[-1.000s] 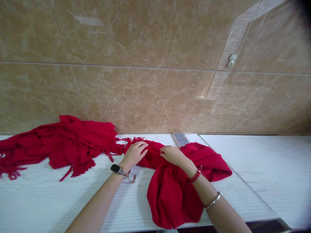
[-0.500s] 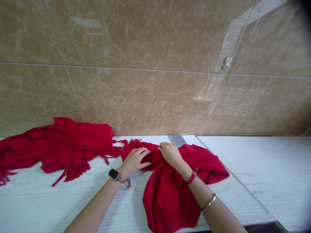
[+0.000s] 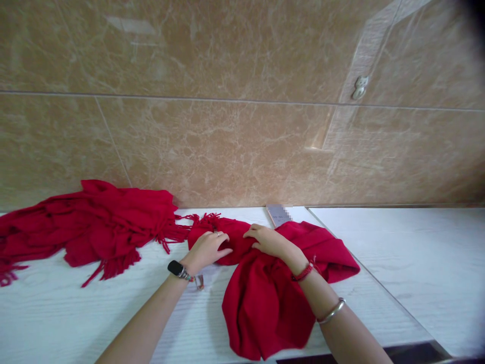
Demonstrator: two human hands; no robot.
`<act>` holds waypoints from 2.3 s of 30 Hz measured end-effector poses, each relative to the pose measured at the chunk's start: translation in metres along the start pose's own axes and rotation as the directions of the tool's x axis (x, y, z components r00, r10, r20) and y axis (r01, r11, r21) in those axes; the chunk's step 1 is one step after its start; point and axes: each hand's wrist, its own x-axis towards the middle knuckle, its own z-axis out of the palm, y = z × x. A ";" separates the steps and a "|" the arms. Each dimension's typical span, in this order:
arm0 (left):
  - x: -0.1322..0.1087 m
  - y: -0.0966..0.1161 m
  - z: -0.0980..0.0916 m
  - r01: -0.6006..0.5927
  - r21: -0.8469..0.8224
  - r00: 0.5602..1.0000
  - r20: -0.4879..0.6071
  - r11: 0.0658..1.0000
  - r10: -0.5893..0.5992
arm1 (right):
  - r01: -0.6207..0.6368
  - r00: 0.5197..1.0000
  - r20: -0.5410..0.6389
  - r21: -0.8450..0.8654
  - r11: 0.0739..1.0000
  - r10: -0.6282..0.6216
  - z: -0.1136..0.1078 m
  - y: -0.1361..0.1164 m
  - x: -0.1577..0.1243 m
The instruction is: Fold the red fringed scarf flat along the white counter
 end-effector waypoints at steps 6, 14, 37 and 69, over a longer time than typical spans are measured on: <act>-0.001 0.003 0.000 -0.054 -0.005 0.998 -0.019 0.999 0.054 | 0.063 0.995 -0.072 0.004 0.998 -0.063 0.005 0.003 0.005; 0.002 0.003 -0.003 0.017 -0.006 0.983 -0.184 1.000 -0.018 | -0.047 0.982 -0.188 -0.059 0.997 0.035 0.002 -0.005 0.006; -0.004 0.000 -0.026 0.023 0.091 0.961 -0.276 0.996 0.003 | 0.051 0.943 -0.330 0.065 0.997 -0.027 0.015 -0.020 0.011; -0.011 -0.019 -0.033 0.028 -0.051 0.988 -0.149 0.998 -0.035 | -0.255 0.817 -0.519 0.065 0.965 0.251 0.004 -0.015 0.009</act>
